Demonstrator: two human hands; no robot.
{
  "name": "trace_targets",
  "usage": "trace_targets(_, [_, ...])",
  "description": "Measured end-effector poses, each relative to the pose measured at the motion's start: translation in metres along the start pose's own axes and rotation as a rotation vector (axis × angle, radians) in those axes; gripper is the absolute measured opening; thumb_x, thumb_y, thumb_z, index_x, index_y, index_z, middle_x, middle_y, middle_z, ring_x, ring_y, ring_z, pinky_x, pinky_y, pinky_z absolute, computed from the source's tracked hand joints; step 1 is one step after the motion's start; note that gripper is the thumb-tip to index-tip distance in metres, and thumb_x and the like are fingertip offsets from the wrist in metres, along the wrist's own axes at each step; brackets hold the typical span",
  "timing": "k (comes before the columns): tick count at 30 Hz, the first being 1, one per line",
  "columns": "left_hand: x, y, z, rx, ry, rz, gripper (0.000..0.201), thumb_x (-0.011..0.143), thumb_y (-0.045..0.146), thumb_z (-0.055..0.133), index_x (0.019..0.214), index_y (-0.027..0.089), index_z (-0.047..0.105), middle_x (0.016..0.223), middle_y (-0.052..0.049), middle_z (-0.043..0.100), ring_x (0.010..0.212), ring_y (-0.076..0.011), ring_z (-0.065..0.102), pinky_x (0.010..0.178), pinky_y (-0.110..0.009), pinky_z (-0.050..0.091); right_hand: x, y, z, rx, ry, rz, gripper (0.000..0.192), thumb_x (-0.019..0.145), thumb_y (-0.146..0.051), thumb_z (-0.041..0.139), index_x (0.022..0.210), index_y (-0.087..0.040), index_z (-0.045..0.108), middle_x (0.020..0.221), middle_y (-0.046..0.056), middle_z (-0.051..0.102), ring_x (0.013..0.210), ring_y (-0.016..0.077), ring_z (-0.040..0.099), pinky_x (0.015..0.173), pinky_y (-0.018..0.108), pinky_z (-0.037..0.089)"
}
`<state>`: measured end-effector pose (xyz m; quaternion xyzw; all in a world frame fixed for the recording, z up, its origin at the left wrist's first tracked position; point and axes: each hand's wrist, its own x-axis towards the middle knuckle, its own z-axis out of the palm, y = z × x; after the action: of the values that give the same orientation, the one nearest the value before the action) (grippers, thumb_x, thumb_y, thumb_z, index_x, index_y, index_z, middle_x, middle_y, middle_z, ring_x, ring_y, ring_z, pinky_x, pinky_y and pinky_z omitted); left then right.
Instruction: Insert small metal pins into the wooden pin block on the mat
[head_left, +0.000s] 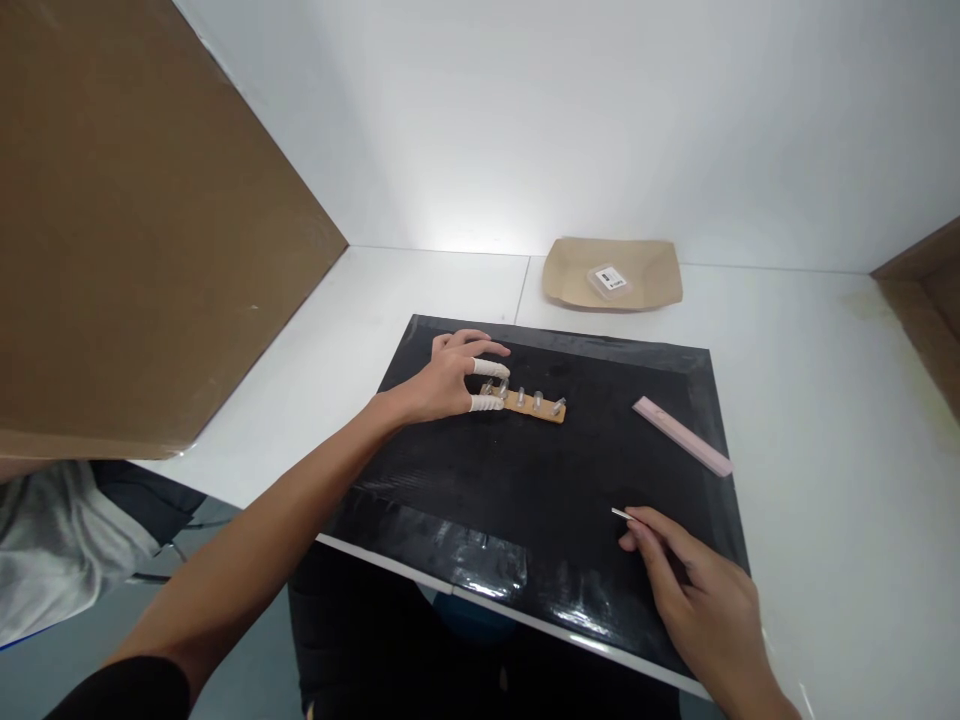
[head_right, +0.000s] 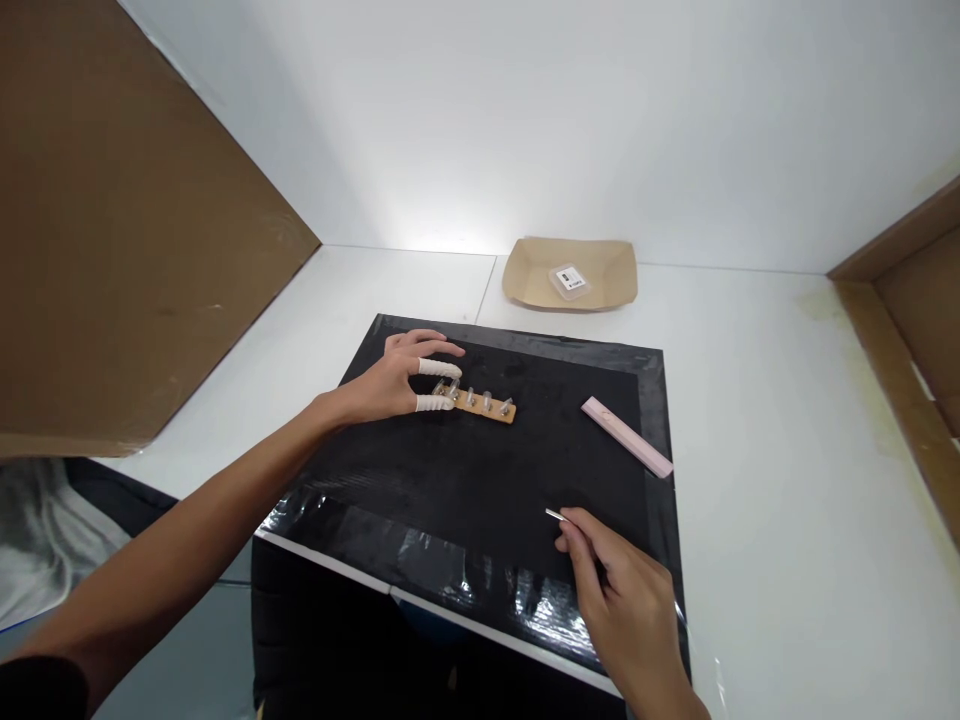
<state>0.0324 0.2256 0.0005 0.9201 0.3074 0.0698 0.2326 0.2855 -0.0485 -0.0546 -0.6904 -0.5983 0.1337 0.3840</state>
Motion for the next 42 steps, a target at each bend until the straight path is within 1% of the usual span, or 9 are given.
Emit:
trace_targets(2, [-0.002,-0.001,-0.003,-0.022,-0.027,-0.026,0.069,0.078,0.045,0.090,0.140,0.030,0.064,0.158,-0.011,0.055,0.153,-0.0393,0.035,0.121,-0.062,0.023,-0.001,0.002,0.001,-0.007,-0.016,-0.012,0.026,0.106,-0.038,0.057,0.111,-0.021,0.076,0.083,-0.004,0.081,0.067,0.0123,0.078,0.073,0.015,0.063])
trace_targets(4, [-0.006,-0.003,-0.006,-0.034,-0.063,-0.028,0.079,0.078,0.047,0.089,0.148,0.028,0.058,0.161,-0.013,0.051,0.154,-0.0398,0.032,0.122,-0.062,0.023,-0.001,0.003,0.001,-0.019,-0.008,-0.036,0.026,0.106,-0.038,0.057,0.110,-0.020,0.075,0.082,-0.004,0.080,0.068,0.0117,0.078,0.073,0.013,0.062])
trace_targets(8, [-0.011,-0.008,-0.010,-0.004,-0.047,-0.010,0.048,0.087,0.043,0.081,0.131,0.028,0.069,0.158,-0.008,0.055,0.153,-0.0374,0.035,0.121,-0.062,0.022,0.000,0.002,0.002,-0.033,0.015,-0.057,0.028,0.107,-0.038,0.055,0.110,-0.019,0.075,0.081,-0.004,0.080,0.066,0.0102,0.077,0.074,0.011,0.061])
trace_targets(13, [-0.011,-0.008,-0.007,0.034,0.001,-0.025,0.028,0.088,0.040,0.080,0.113,0.029,0.076,0.155,-0.005,0.058,0.152,-0.0373,0.036,0.120,-0.063,0.020,0.000,0.001,0.000,-0.042,0.001,-0.061,0.027,0.107,-0.038,0.056,0.110,-0.019,0.075,0.081,-0.004,0.080,0.065,0.0095,0.077,0.076,0.010,0.060])
trace_targets(17, [-0.012,-0.007,-0.005,0.027,0.023,-0.034,0.027,0.087,0.039,0.083,0.110,0.028,0.076,0.153,-0.006,0.060,0.151,-0.0363,0.037,0.120,-0.063,0.019,0.002,-0.003,0.001,-0.035,0.029,-0.041,0.033,0.108,-0.043,0.053,0.106,-0.019,0.076,0.077,-0.005,0.079,0.063,0.0093,0.076,0.075,0.010,0.059])
trace_targets(27, [-0.009,-0.007,-0.004,0.051,0.059,-0.060,0.023,0.083,0.042,0.086,0.098,0.027,0.077,0.150,-0.004,0.063,0.150,-0.0361,0.040,0.120,-0.061,0.018,0.005,-0.006,0.001,-0.023,0.046,-0.038,0.033,0.108,-0.043,0.053,0.104,-0.019,0.076,0.076,-0.004,0.079,0.062,0.0100,0.076,0.072,0.010,0.060])
trace_targets(32, [-0.009,-0.007,-0.005,0.015,0.043,-0.050,0.041,0.084,0.042,0.086,0.120,0.030,0.074,0.154,-0.006,0.060,0.151,-0.0365,0.038,0.120,-0.063,0.019,0.003,-0.004,0.001,-0.025,0.027,-0.031,0.033,0.108,-0.043,0.054,0.106,-0.019,0.076,0.078,-0.004,0.079,0.063,0.0102,0.076,0.073,0.010,0.060])
trace_targets(36, [-0.007,-0.005,-0.006,0.034,0.024,-0.021,0.027,0.085,0.041,0.084,0.109,0.029,0.078,0.151,-0.005,0.062,0.150,-0.0362,0.040,0.120,-0.060,0.020,0.002,-0.002,0.001,-0.035,0.026,-0.034,0.031,0.107,-0.042,0.055,0.106,-0.020,0.076,0.078,-0.004,0.079,0.065,0.0095,0.077,0.073,0.009,0.059])
trace_targets(42, [-0.006,-0.006,-0.001,0.020,0.056,-0.031,0.027,0.086,0.044,0.084,0.107,0.028,0.077,0.148,-0.005,0.065,0.148,-0.0350,0.043,0.119,-0.059,0.021,0.003,-0.005,0.000,-0.031,0.040,-0.025,0.034,0.107,-0.044,0.054,0.104,-0.019,0.077,0.077,-0.004,0.079,0.065,0.0095,0.077,0.074,0.009,0.059])
